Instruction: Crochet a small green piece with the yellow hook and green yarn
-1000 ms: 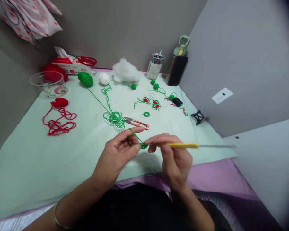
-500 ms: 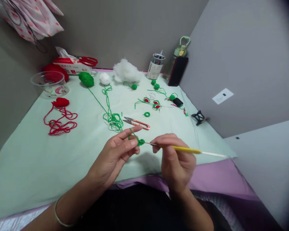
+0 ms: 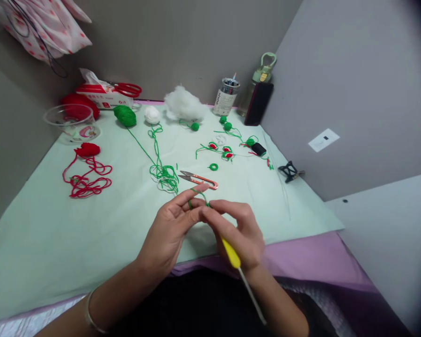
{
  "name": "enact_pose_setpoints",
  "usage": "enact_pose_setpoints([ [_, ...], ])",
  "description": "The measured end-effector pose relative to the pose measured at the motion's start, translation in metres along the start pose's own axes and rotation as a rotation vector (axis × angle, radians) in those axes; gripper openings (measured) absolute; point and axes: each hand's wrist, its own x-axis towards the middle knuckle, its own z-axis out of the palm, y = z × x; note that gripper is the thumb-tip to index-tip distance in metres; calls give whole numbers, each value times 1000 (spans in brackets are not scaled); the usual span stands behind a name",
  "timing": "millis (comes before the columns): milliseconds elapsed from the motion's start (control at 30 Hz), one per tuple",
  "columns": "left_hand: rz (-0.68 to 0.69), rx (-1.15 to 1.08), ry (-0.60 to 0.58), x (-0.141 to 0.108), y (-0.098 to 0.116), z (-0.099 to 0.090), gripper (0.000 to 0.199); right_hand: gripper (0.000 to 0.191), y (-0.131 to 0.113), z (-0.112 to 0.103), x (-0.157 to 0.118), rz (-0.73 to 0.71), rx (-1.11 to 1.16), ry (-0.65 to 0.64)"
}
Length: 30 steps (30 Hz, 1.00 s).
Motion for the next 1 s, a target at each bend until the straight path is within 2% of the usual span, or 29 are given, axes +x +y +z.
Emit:
enact_pose_setpoints([
  [67, -107, -75, -38, 1, 2, -1, 36, 41, 1, 0, -1, -19, -11, 39],
  [167, -161, -113, -49, 2, 6, -3, 30, 30, 3, -1, 4, 188, 237, 135],
  [300, -127, -63, -34, 2, 8, -5, 23, 19, 5, -4, 14, 418, 601, 236],
  [433, 40, 72, 12, -1, 3, -3, 23, 18, 6, 1, 15, 473, 804, 179],
  [533, 117, 172, 7, -3, -1, -3, 34, 17, 5, 6, 11, 413, 687, 149],
  [700, 83, 155, -11, -1, -3, -6, 37, 22, 2, 6, 8, 383, 615, 120],
  [767, 93, 129, 11, 0, -4, -5, 39, 24, 1, 5, 6, 313, 470, 77],
  [833, 88, 76, 40, 0, -6, -3, 44, 30, 2, 4, 1, 156, 206, 38],
  [900, 12, -8, 28, -1, -6, 0, 44, 40, 4, 5, -4, -21, -13, 34],
  [933, -48, -51, 1, -1, -5, 0, 43, 42, 5, 5, -6, -70, -53, 50],
  [1000, -163, -116, -62, -1, -3, 0, 39, 40, 6, 6, -7, -38, 29, 87],
])
